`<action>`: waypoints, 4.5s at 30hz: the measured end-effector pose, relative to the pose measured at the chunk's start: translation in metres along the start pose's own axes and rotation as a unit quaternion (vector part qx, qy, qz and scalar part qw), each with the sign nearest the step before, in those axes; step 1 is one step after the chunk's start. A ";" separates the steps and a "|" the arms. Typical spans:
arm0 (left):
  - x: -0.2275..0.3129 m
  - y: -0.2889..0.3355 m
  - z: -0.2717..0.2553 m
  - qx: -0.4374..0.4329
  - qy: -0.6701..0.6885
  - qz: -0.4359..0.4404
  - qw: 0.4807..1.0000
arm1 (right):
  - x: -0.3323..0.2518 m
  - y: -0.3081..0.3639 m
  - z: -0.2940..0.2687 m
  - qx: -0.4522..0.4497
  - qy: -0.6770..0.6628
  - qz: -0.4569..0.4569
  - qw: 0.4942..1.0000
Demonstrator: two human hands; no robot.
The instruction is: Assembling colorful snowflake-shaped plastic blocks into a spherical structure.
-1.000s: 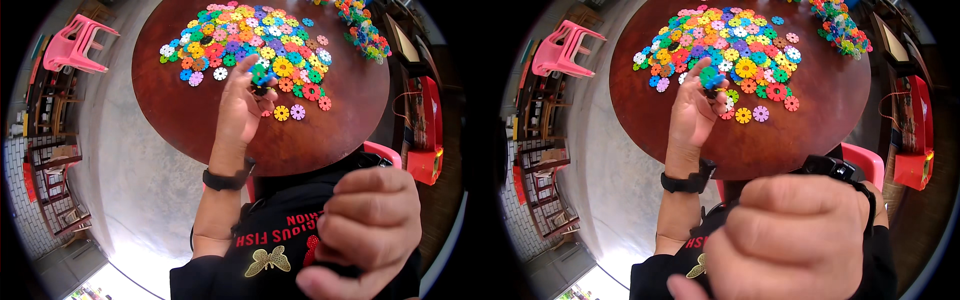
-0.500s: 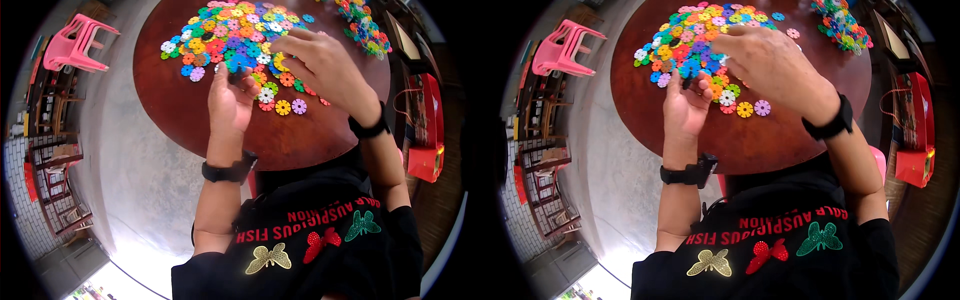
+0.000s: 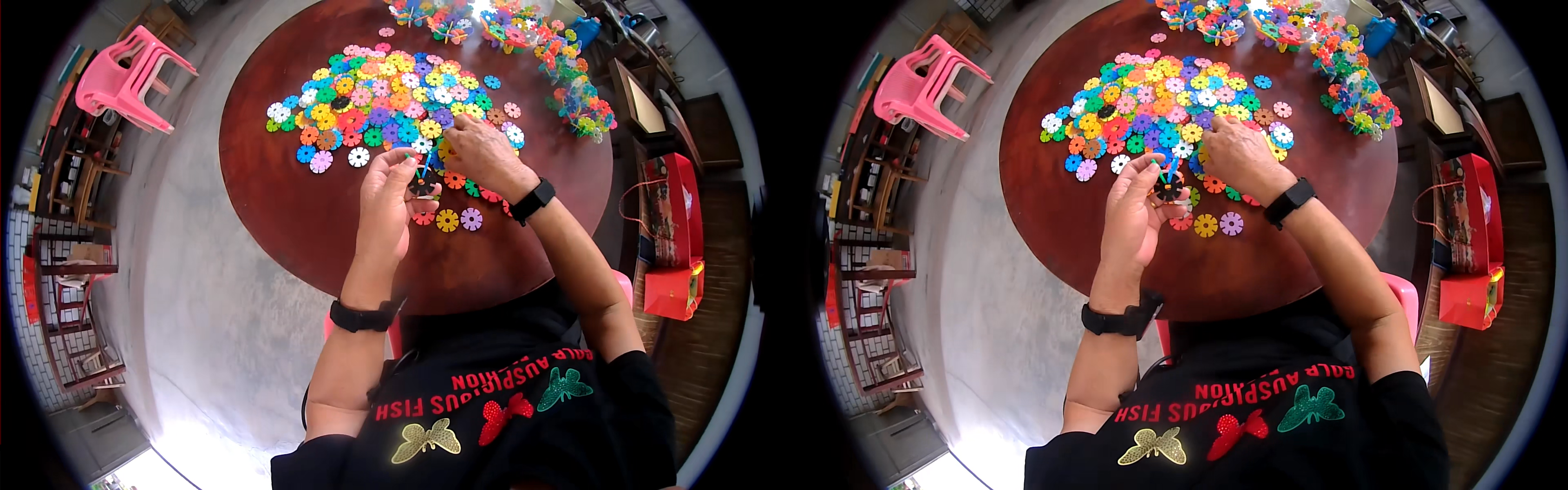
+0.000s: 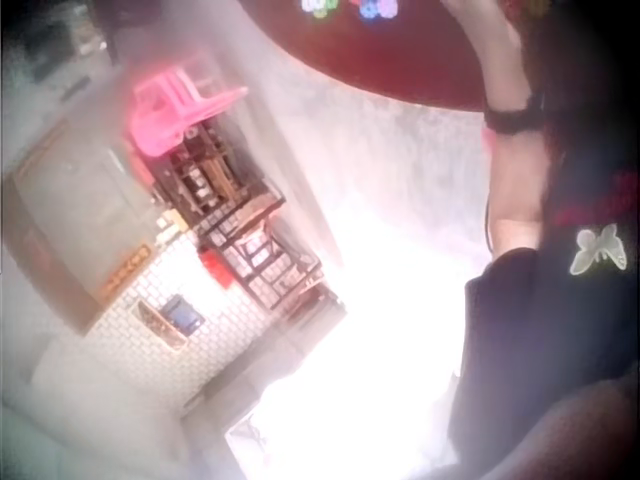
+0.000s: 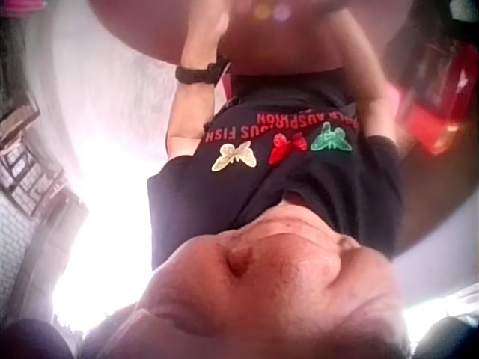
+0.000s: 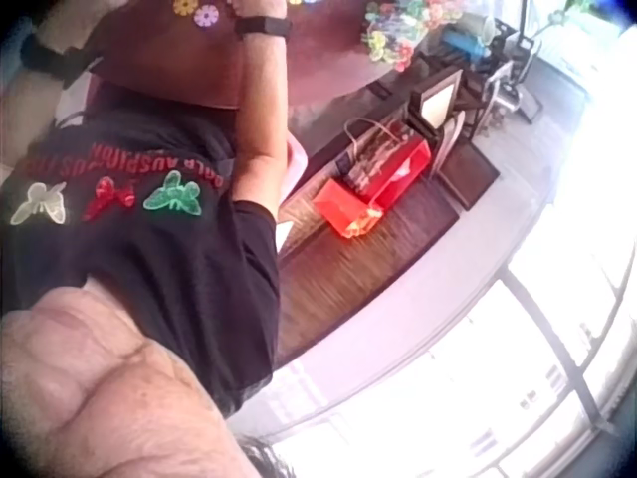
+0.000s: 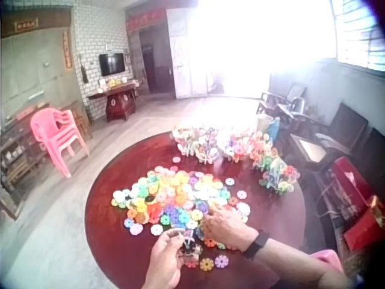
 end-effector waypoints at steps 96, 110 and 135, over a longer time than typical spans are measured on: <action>0.001 0.009 0.013 -0.131 -0.049 -0.010 0.990 | -0.044 0.080 -0.045 0.210 -0.339 -0.005 0.917; -0.001 0.011 0.014 -0.184 -0.092 -0.013 0.979 | -0.037 0.086 -0.044 0.168 -0.340 -0.035 0.925; 0.008 0.018 0.018 -0.211 -0.089 -0.054 0.972 | -0.029 0.084 -0.053 0.134 -0.332 -0.098 0.929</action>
Point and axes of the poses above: each hand's wrist, its own y-axis away from the middle knuckle, its own z-axis out of the palm, x = y × z, the point moved 1 cm from there along -y, towards the middle knuckle, and after that the axes turned 11 degrees about -y, right-handed, at the moved point
